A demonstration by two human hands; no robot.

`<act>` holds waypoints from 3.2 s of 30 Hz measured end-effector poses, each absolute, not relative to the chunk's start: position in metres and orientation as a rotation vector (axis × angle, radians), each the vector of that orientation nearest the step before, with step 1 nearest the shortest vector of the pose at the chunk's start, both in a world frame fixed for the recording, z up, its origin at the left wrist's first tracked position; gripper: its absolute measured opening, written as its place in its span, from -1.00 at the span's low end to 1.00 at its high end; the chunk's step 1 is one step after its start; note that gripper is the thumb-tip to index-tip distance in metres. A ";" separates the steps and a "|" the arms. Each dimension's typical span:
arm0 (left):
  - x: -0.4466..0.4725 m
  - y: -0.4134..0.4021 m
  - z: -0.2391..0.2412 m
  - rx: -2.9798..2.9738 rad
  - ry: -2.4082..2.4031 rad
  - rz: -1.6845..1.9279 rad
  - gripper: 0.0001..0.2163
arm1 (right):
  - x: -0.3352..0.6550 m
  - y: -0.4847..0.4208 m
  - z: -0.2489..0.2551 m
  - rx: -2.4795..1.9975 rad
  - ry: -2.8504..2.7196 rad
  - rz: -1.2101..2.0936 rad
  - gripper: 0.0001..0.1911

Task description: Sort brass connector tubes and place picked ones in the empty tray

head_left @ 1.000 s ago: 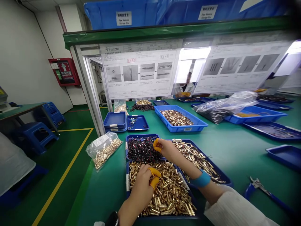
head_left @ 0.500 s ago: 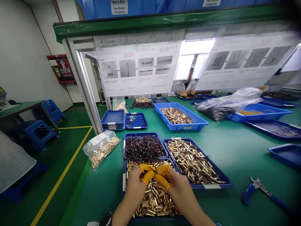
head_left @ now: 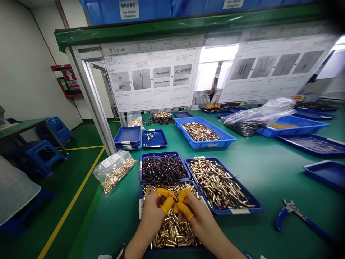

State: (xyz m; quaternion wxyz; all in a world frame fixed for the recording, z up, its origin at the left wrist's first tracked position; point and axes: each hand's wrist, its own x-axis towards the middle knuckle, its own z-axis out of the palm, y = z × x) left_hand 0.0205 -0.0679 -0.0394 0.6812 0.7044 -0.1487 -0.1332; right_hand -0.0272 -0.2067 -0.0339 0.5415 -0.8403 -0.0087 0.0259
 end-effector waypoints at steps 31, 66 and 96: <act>0.021 -0.069 -0.033 1.750 -0.382 -0.108 -0.86 | -0.025 -0.213 -0.027 -2.063 0.007 -0.164 -0.69; 0.014 -0.066 -0.042 1.961 -0.539 -0.090 -0.90 | -0.022 -0.220 -0.022 -2.075 -0.002 0.060 -0.85; 0.006 -0.066 -0.038 1.904 -0.608 -0.196 -0.90 | -0.019 -0.207 -0.023 -1.455 0.011 0.365 -0.50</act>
